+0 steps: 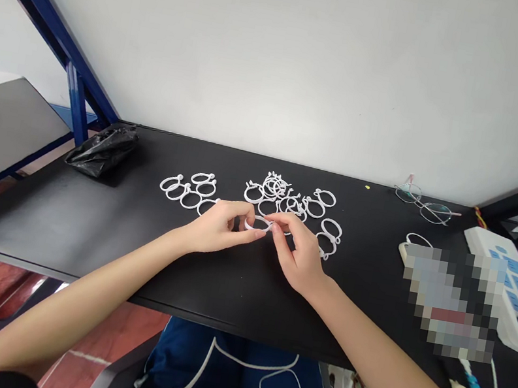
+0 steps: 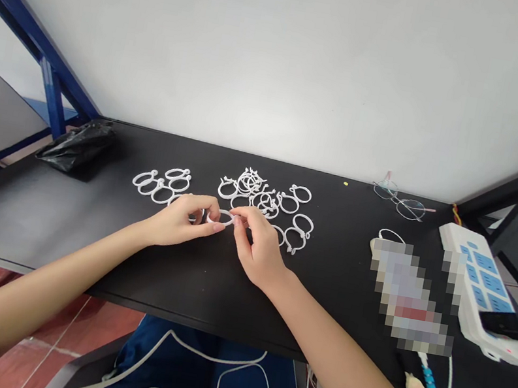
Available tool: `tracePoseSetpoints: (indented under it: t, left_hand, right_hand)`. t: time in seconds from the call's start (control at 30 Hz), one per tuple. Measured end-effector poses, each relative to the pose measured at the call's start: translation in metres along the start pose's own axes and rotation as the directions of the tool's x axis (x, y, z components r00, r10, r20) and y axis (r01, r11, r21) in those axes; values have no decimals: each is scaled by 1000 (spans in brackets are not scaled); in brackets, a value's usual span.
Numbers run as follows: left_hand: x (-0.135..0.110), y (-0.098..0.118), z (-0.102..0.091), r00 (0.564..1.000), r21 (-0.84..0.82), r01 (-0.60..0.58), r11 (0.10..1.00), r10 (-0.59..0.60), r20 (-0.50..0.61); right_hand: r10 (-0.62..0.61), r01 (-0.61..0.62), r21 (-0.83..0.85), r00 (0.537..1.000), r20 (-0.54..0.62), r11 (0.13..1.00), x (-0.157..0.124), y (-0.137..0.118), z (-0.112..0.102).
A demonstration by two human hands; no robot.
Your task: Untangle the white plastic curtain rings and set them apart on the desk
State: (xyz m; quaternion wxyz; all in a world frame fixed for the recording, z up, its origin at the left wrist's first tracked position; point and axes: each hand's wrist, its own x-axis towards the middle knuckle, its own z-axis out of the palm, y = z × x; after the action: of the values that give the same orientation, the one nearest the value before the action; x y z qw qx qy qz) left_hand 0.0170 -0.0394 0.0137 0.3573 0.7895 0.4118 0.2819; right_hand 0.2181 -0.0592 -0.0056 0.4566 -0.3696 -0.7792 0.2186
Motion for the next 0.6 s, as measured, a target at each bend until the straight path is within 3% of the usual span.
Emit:
tracePoseSetpoints:
  t: [0.6]
  left_hand:
    - [-1, 1, -2, 1000, -1, 11, 1000, -11, 12]
  right_hand:
    - [13, -9, 95, 999, -46, 995, -2, 3, 2]
